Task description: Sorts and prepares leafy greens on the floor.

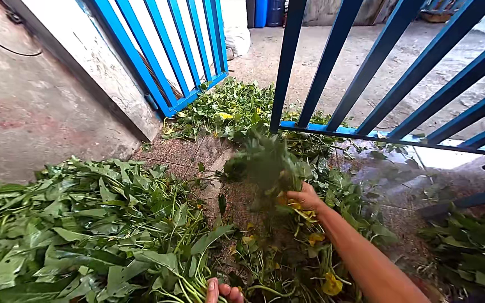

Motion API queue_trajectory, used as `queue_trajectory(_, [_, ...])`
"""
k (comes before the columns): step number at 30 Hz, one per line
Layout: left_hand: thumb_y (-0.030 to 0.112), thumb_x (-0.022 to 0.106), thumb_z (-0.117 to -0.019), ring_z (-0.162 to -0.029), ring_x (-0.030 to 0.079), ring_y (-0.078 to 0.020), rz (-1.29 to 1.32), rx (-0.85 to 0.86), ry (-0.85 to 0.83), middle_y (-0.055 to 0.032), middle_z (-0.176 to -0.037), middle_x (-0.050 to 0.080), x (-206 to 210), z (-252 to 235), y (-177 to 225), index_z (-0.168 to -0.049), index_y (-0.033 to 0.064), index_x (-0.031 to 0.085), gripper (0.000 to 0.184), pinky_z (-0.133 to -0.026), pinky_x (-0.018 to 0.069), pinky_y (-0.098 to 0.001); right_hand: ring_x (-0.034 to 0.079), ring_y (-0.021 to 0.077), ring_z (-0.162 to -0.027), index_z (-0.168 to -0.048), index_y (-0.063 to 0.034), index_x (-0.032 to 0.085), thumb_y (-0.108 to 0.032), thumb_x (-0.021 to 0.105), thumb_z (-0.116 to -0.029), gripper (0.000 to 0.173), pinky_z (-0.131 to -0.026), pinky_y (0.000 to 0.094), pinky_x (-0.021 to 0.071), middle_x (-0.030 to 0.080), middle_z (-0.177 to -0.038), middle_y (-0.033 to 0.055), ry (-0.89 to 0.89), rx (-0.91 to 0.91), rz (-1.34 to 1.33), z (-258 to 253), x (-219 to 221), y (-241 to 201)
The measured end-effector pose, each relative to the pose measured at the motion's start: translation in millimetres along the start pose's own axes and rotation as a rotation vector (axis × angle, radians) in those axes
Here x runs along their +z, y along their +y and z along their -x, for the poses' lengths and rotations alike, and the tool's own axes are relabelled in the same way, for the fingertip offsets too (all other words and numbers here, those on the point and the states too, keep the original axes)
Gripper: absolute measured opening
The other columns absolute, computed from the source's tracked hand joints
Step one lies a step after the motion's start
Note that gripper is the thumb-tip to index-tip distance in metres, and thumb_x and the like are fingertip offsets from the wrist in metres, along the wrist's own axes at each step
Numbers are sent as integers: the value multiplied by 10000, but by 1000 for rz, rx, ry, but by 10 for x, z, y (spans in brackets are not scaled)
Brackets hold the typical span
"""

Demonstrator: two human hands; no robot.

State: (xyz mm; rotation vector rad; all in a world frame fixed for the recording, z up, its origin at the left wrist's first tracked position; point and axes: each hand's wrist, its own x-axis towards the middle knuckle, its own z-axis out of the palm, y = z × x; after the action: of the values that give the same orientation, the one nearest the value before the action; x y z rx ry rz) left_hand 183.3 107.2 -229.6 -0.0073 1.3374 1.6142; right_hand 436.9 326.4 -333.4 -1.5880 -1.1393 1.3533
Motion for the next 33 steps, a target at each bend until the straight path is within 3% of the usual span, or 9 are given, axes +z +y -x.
queue_trajectory(5, [116,403,-1110,-580,709,-191,-6,15,-8,-62,-680,676,41,69,26,-1022,28,542,187,-590,648,-365,668,85,-659,-1058,-48,644,-30,551,-983,121,-609,259,581,707,-785,40,3,-21,-308,671,-589,-606])
queue_trajectory(7, [116,413,-1108,-573,707,-192,0,6,-6,-59,-673,675,45,95,23,-1007,29,547,189,-581,646,-365,607,12,-580,-911,-105,642,-82,460,-1012,210,-532,176,522,664,-702,-28,29,-8,-340,986,-838,-631])
queue_trajectory(11, [110,417,-1105,-563,701,-197,12,-2,0,-65,-664,668,41,114,33,-1001,27,548,187,-572,644,-371,645,-1,-736,-980,-86,621,-87,414,-1046,217,-687,184,557,678,-827,-45,68,24,-301,1335,-1355,19])
queue_trajectory(14, [121,427,-1106,-555,696,-196,7,2,11,-64,-660,662,21,127,22,-1003,25,545,184,-563,640,-365,623,160,-938,-1245,24,584,-207,587,-1039,310,-850,334,530,642,-1055,113,32,344,271,1204,-1620,708])
queue_trajectory(16, [114,423,-1105,-551,697,-198,-4,9,10,-68,-650,663,16,126,18,-997,24,539,182,-560,639,-366,586,386,-1267,-1412,57,511,-333,832,-861,749,-1079,555,464,590,-1353,284,186,603,519,1104,-1619,899])
queue_trajectory(18, [118,417,-1107,-546,696,-195,-15,17,16,-64,-643,661,14,119,16,-979,29,543,201,-561,640,-363,505,451,-1363,-1453,32,495,-396,816,-844,810,-1126,621,397,532,-1436,309,218,632,720,1085,-1583,853])
queue_trajectory(22, [126,400,-1112,-553,692,-177,-29,8,13,-56,-650,659,22,110,-13,-981,38,541,212,-569,637,-349,417,519,-1395,-1482,-43,514,-367,726,-925,678,-1097,715,330,430,-1519,320,332,465,930,1236,-1231,174])
queue_trajectory(26, [133,392,-1115,-562,697,-177,-35,3,-6,-53,-659,663,35,73,-48,-988,40,540,216,-584,643,-354,478,504,-1340,-1325,30,640,-242,707,-942,475,-1080,666,392,540,-1402,313,527,-29,899,1149,-783,7])
queue_trajectory(33, [156,381,-1119,-576,699,-174,-22,18,-26,-46,-663,661,29,-5,-47,-960,57,556,256,-597,644,-346,588,369,-1277,-1302,-73,667,-316,582,-995,401,-1043,588,486,639,-1327,189,-253,102,847,1241,235,317])
